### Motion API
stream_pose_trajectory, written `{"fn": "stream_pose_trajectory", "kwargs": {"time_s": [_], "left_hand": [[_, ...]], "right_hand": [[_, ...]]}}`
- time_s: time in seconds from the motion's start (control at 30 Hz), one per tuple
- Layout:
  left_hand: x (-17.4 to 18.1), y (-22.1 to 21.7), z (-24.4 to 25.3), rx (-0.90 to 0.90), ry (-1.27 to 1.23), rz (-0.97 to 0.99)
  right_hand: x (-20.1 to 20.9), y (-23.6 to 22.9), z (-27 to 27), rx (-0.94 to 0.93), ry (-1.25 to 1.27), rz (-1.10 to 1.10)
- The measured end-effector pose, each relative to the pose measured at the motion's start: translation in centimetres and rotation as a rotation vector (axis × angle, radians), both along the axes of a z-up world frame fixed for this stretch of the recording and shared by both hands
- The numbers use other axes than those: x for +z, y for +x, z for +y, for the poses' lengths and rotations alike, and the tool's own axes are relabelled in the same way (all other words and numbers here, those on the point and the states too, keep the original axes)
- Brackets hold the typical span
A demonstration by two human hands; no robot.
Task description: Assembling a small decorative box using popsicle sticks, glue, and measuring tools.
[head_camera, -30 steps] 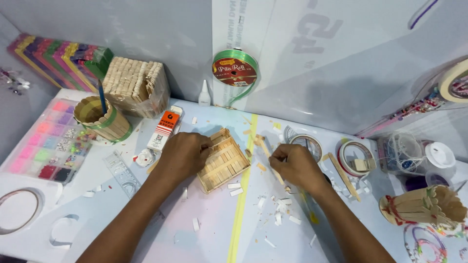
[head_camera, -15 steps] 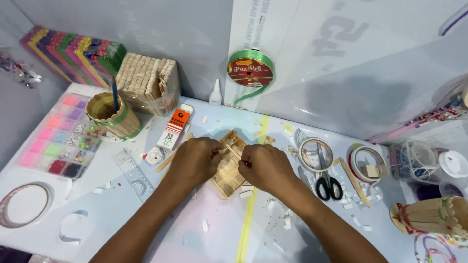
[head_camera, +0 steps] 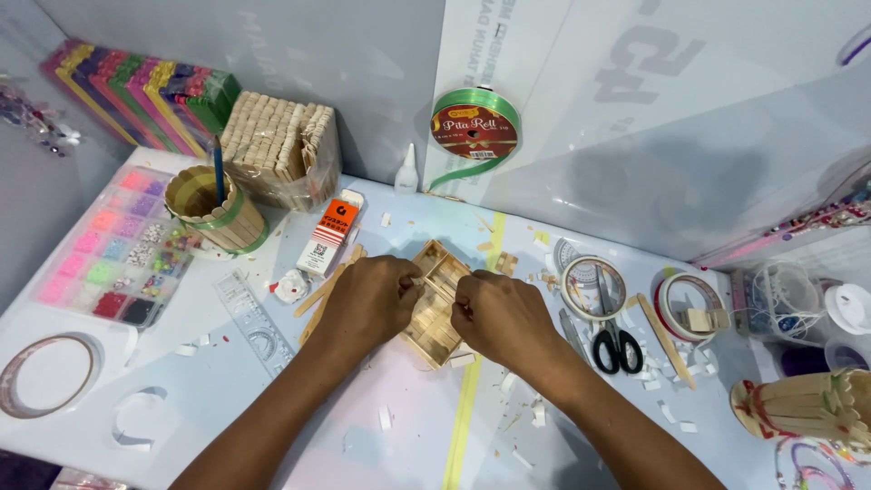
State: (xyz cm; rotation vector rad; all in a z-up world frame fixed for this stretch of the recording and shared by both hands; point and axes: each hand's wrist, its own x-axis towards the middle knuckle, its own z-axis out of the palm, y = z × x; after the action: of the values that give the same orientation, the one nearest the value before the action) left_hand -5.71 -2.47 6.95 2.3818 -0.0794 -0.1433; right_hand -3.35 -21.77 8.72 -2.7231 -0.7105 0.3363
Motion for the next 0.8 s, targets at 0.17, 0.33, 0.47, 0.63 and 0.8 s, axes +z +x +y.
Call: {"fn": "stream_pose_trajectory", "kwargs": {"time_s": [0.17, 0.33, 0.47, 0.63, 0.8], "left_hand": [[-0.08, -0.18, -0.16, 0.001, -0.001, -0.005], [0.28, -0.24, -0.20, -0.002, -0.003, 0.016], [0.29, -0.14, -0.21, -0.004, 0.003, 0.004], [0.18, -0.21, -0.22, -0.003, 0.016, 0.001], [0.43, -0.05, -0.30, -0.003, 0.038, 0.005]], "right_hand": [[-0.24, -0.05, -0.15, 0.018, 0.003, -0.020], [-0.14, -0.17, -0.13, 0.016, 0.006, -0.032], [-0.11, -0.21, -0.12, 0.011, 0.018, -0.028], [0.03, -0.23, -0.02, -0.001, 0.036, -0.024], [0.20, -0.31, -0.01, 0.005, 0.035, -0.017]]}}
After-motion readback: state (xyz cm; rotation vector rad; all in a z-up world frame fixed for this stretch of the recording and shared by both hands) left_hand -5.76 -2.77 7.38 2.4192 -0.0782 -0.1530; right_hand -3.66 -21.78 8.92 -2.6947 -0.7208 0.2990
